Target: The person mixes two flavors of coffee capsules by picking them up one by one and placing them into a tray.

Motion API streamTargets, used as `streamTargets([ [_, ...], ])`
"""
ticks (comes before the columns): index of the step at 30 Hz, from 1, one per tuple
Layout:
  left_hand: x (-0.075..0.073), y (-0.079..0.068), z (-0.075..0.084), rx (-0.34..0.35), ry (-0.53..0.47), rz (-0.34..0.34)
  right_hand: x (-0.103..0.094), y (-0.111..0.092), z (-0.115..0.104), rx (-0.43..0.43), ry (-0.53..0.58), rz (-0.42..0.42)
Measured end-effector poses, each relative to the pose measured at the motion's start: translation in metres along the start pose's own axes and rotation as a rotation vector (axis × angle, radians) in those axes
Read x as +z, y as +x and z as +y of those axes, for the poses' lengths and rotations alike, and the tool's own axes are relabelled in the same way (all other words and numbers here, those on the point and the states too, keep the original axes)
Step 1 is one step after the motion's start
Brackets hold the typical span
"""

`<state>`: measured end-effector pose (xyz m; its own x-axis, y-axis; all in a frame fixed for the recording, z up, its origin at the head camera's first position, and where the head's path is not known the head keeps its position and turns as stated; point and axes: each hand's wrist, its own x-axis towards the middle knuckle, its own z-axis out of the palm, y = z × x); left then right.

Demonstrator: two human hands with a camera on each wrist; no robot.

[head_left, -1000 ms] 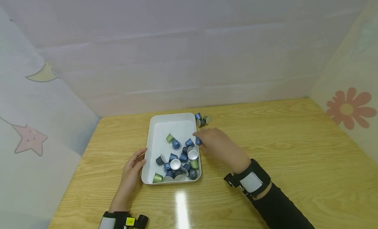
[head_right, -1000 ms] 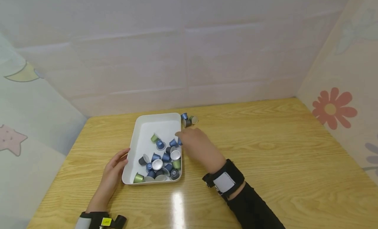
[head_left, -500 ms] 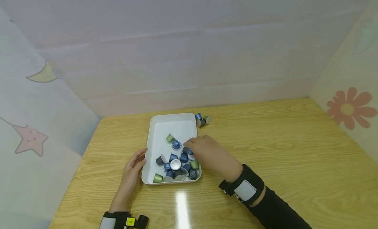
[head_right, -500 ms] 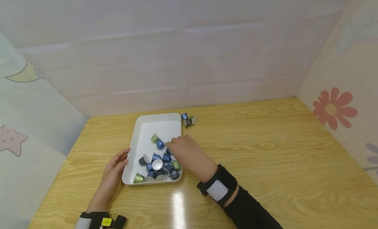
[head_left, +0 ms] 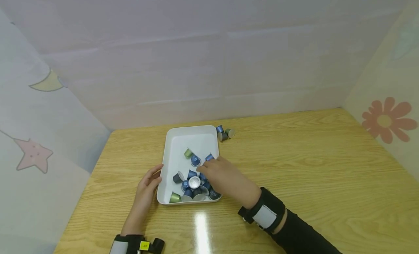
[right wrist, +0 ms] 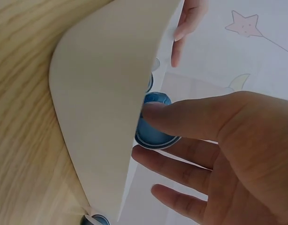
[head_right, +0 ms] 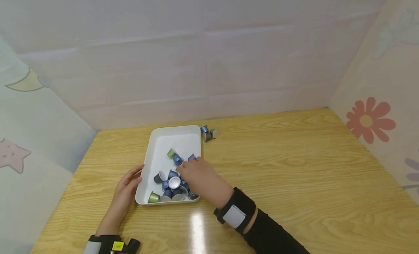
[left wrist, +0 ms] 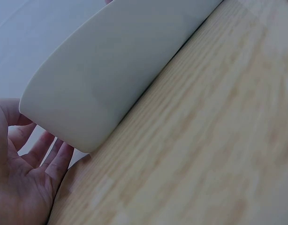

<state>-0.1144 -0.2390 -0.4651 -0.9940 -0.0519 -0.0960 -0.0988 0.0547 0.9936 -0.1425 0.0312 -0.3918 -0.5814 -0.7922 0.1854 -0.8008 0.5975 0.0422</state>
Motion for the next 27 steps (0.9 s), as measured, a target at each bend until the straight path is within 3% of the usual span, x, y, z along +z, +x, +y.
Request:
streamTargets([
  [18,0.000,-0.001,0.001,0.006,0.015,-0.009,0.005,0.001,-0.003,-0.006,-0.014,0.040],
  [27,0.000,0.000,0.000,0.003,0.004,-0.005,0.005,0.006,0.007,-0.009,-0.020,0.077],
])
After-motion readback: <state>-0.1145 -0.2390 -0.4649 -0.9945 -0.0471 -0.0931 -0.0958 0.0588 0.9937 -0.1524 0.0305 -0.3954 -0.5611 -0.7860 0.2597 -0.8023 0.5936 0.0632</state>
